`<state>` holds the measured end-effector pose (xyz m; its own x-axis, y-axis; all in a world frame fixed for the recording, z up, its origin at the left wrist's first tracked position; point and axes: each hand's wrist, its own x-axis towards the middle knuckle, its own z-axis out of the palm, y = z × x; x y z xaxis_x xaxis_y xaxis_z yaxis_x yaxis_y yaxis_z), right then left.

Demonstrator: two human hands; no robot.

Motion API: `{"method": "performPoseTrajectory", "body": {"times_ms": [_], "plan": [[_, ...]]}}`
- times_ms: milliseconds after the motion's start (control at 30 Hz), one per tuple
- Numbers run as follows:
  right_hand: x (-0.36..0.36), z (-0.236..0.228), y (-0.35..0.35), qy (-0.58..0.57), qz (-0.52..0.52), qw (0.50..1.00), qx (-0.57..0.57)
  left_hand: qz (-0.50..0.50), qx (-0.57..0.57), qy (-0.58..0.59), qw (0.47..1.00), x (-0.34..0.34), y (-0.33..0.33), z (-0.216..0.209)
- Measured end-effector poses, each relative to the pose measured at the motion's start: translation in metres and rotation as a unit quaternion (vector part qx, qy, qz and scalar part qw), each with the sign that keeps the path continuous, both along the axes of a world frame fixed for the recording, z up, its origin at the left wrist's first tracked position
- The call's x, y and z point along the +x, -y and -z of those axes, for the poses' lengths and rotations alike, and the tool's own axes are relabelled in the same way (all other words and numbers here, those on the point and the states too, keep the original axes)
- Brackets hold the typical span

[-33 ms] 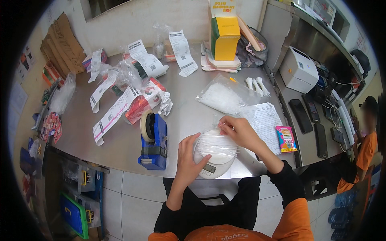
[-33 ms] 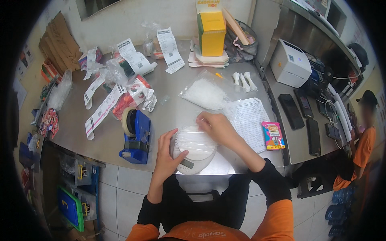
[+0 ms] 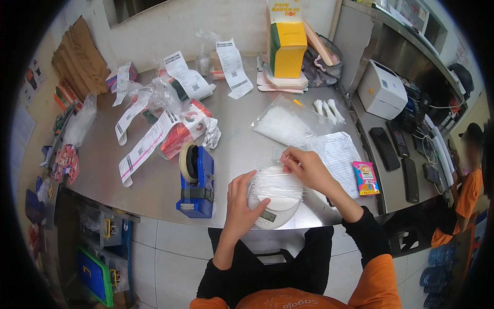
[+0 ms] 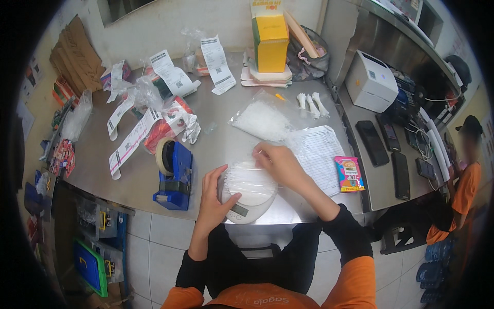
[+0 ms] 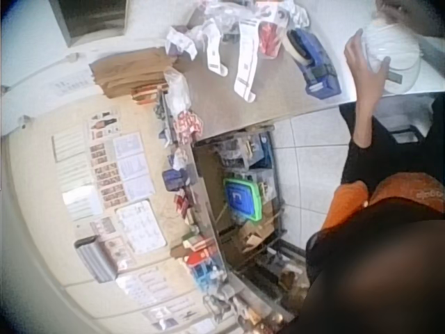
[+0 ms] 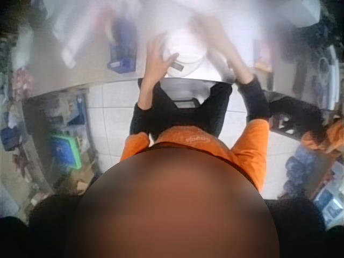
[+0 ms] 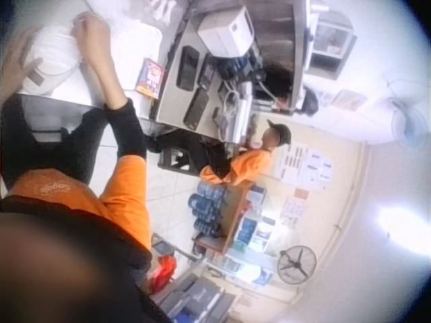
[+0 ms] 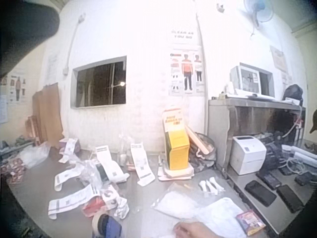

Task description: The person wraps small white items individually in bubble wrap at a cluttered counter. They place each wrapped item on a digital scale, then set it aside. The person uses a tape dispenser to seal the bubble wrap around each item.

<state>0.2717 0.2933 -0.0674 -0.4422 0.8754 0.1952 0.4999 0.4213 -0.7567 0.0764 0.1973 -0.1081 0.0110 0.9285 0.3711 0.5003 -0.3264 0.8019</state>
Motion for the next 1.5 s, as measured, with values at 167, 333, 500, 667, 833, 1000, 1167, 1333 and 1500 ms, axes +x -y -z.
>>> {"method": "performPoseTrajectory", "body": {"times_ms": [167,333,500,667,833,1000,1167,1333,1500], "plan": [[0.013,0.005,-0.002,0.001,0.064,0.998,-0.005,-0.001,-0.009,-0.001,1.000,0.000,-0.001,0.000],[0.018,0.012,-0.013,-0.043,0.073,0.996,0.037,-0.001,-0.003,-0.002,1.000,0.000,-0.006,0.000],[0.023,-0.006,-0.016,0.050,0.093,0.994,-0.016,-0.029,0.024,0.052,0.998,0.000,-0.005,0.006],[0.014,-0.031,-0.027,0.050,0.052,0.996,0.058,-0.106,0.024,0.431,0.896,-0.012,-0.005,0.013],[0.010,-0.046,-0.035,0.065,0.027,0.995,0.071,-0.096,0.036,0.467,0.878,-0.015,-0.002,0.019],[0.009,-0.048,-0.036,0.102,-0.023,0.994,0.027,-0.085,0.031,0.485,0.870,-0.014,-0.003,0.019],[0.007,-0.046,-0.034,0.120,-0.032,0.992,0.015,-0.077,0.034,0.494,0.865,-0.016,-0.003,0.020],[0.007,-0.047,-0.035,0.127,-0.027,0.992,0.010,-0.067,0.035,0.497,0.864,-0.016,-0.004,0.021],[0.006,-0.049,-0.036,0.123,-0.028,0.992,0.004,-0.064,0.034,0.503,0.861,-0.017,-0.004,0.021]]}}
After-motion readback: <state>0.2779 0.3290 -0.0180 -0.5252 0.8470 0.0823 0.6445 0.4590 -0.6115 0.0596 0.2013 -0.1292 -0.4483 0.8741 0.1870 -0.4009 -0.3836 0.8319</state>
